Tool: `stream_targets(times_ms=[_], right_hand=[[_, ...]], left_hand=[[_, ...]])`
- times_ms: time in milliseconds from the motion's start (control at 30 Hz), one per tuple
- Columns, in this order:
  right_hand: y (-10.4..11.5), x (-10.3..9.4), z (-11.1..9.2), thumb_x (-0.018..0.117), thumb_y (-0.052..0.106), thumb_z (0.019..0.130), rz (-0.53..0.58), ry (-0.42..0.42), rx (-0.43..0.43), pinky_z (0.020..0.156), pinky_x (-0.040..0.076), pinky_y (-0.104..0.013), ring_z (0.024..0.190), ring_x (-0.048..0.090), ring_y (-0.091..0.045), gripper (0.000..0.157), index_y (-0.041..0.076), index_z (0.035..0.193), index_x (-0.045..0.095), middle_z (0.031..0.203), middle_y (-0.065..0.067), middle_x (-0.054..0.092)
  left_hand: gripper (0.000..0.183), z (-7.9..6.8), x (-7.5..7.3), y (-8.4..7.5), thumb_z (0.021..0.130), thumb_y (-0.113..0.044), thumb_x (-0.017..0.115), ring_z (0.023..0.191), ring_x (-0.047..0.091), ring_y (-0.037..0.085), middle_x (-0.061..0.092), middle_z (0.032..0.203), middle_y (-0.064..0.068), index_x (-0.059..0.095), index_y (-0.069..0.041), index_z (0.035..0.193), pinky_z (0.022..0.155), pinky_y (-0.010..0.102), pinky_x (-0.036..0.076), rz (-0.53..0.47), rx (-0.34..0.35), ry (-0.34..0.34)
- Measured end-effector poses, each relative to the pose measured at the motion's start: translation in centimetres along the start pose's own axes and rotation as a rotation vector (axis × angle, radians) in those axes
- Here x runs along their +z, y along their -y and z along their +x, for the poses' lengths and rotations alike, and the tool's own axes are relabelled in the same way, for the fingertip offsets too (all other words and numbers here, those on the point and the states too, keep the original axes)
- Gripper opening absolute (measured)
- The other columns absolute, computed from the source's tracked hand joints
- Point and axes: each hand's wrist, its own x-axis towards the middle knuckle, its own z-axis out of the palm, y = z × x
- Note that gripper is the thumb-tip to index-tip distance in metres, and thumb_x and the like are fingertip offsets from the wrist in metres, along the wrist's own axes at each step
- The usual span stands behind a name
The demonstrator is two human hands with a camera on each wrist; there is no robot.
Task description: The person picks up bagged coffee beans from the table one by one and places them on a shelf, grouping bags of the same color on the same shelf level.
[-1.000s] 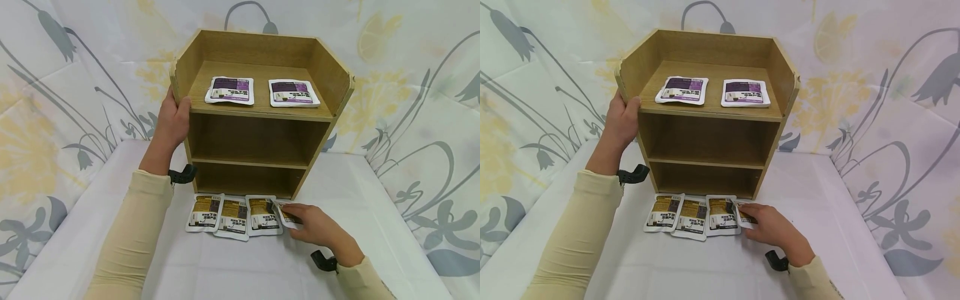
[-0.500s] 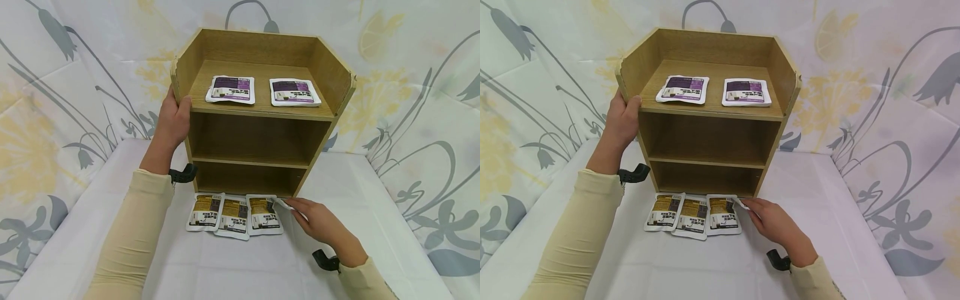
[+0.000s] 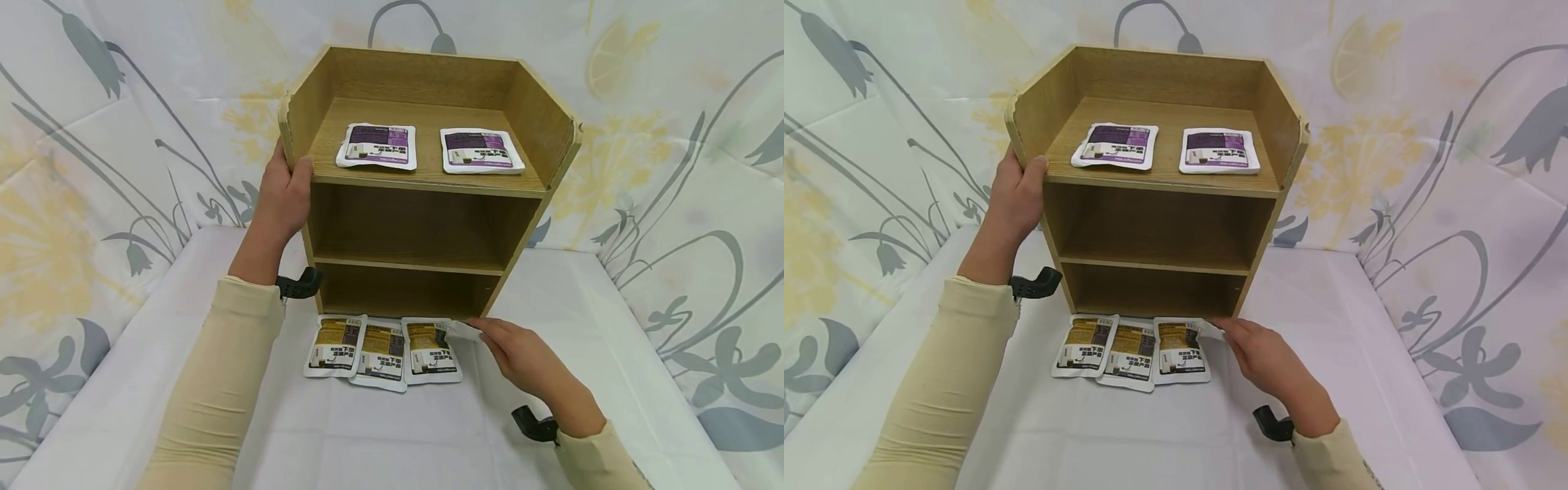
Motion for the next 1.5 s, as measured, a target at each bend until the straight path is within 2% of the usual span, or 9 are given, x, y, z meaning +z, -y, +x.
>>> stream_targets(times_ms=[367, 500, 600, 700, 800, 900, 1000, 1300, 1500], right_hand=[[0.9, -0.7, 0.4, 0.068, 0.000, 0.084, 0.001, -0.044, -0.052, 0.081, 0.056, -0.038, 0.099, 0.069, -0.023, 0.040, 0.009, 0.123, 0.063, 0.110, -0.006, 0.070], [1.1, -1.1, 0.7, 0.050, 0.017, 0.101, 0.013, -0.085, -0.101, 0.079, 0.056, -0.037, 0.098, 0.069, -0.022, 0.027, 0.009, 0.123, 0.062, 0.109, -0.005, 0.070], [1.4, -1.4, 1.0, 0.033, 0.029, 0.105, 0.013, -0.108, -0.129, 0.078, 0.057, -0.037, 0.097, 0.069, -0.022, 0.039, 0.009, 0.123, 0.062, 0.109, -0.005, 0.069], [1.8, -1.9, 1.3, 0.048, 0.017, 0.102, 0.010, -0.125, -0.146, 0.078, 0.057, -0.037, 0.096, 0.069, -0.022, 0.027, 0.008, 0.123, 0.062, 0.109, -0.006, 0.069], [2.0, -2.3, 1.5, 0.058, 0.005, 0.094, 0.010, -0.145, -0.166, 0.077, 0.056, -0.036, 0.095, 0.069, -0.022, 0.029, 0.007, 0.122, 0.062, 0.109, -0.006, 0.069], [2.3, -2.6, 1.8, 0.047, 0.014, 0.102, 0.009, -0.177, -0.197, 0.076, 0.056, -0.036, 0.094, 0.069, -0.022, 0.026, 0.006, 0.122, 0.062, 0.108, -0.007, 0.069], [2.5, -2.9, 2.1, 0.030, 0.027, 0.106, 0.000, -0.218, -0.228, 0.075, 0.056, -0.035, 0.094, 0.069, -0.022, 0.042, 0.005, 0.121, 0.063, 0.107, -0.008, 0.069], [3.2, -3.8, 2.7, 0.032, 0.024, 0.106, 0.019, -0.249, -0.237, 0.077, 0.055, -0.037, 0.096, 0.068, -0.026, 0.041, 0.000, 0.121, 0.062, 0.109, -0.011, 0.069], [3.5, -4.2, 3.1, 0.037, 0.021, 0.105, 0.046, -0.318, -0.252, 0.086, 0.053, -0.029, 0.097, 0.067, -0.026, 0.037, -0.001, 0.120, 0.063, 0.109, -0.012, 0.069]], left_hand=[[0.052, -0.1, -0.2, 0.2, 0.101, -0.034, 0.031, 0.126, 0.046, 0.030, 0.045, 0.141, 0.016, 0.029, -0.016, 0.149, 0.107, 0.049, 0.036, -0.006, 0.002, 0.003], [0.052, -0.1, -0.1, 0.1, 0.100, -0.034, 0.030, 0.126, 0.046, 0.029, 0.045, 0.141, 0.016, 0.029, -0.016, 0.149, 0.107, 0.049, 0.037, -0.008, 0.001, 0.002], [0.052, -0.1, -0.1, 0.1, 0.100, -0.033, 0.030, 0.126, 0.046, 0.029, 0.045, 0.142, 0.015, 0.029, -0.016, 0.149, 0.107, 0.049, 0.036, -0.010, -0.004, 0.002], [0.051, -0.1, 0.0, 0.0, 0.100, -0.034, 0.030, 0.127, 0.045, 0.028, 0.044, 0.143, 0.014, 0.029, -0.017, 0.149, 0.108, 0.048, 0.036, -0.007, -0.008, 0.003], [0.051, -0.1, 0.0, 0.0, 0.100, -0.033, 0.030, 0.127, 0.045, 0.028, 0.044, 0.144, 0.014, 0.029, -0.017, 0.149, 0.108, 0.048, 0.036, -0.006, -0.007, 0.001], [0.052, -0.1, 0.0, 0.0, 0.100, -0.033, 0.030, 0.127, 0.046, 0.028, 0.044, 0.144, 0.014, 0.029, -0.016, 0.149, 0.108, 0.048, 0.036, -0.007, -0.003, -0.001], [0.052, 0.0, 0.0, 0.0, 0.100, -0.034, 0.030, 0.126, 0.046, 0.029, 0.045, 0.143, 0.014, 0.030, -0.016, 0.149, 0.108, 0.048, 0.037, -0.006, -0.001, -0.002], [0.052, 0.1, 0.0, -0.1, 0.100, -0.034, 0.030, 0.127, 0.046, 0.029, 0.044, 0.143, 0.015, 0.029, -0.016, 0.149, 0.108, 0.048, 0.036, -0.004, -0.005, -0.001], [0.052, 0.1, 0.0, -0.1, 0.099, -0.033, 0.030, 0.125, 0.046, 0.029, 0.045, 0.141, 0.015, 0.030, -0.015, 0.148, 0.107, 0.048, 0.037, -0.006, -0.001, -0.004]])
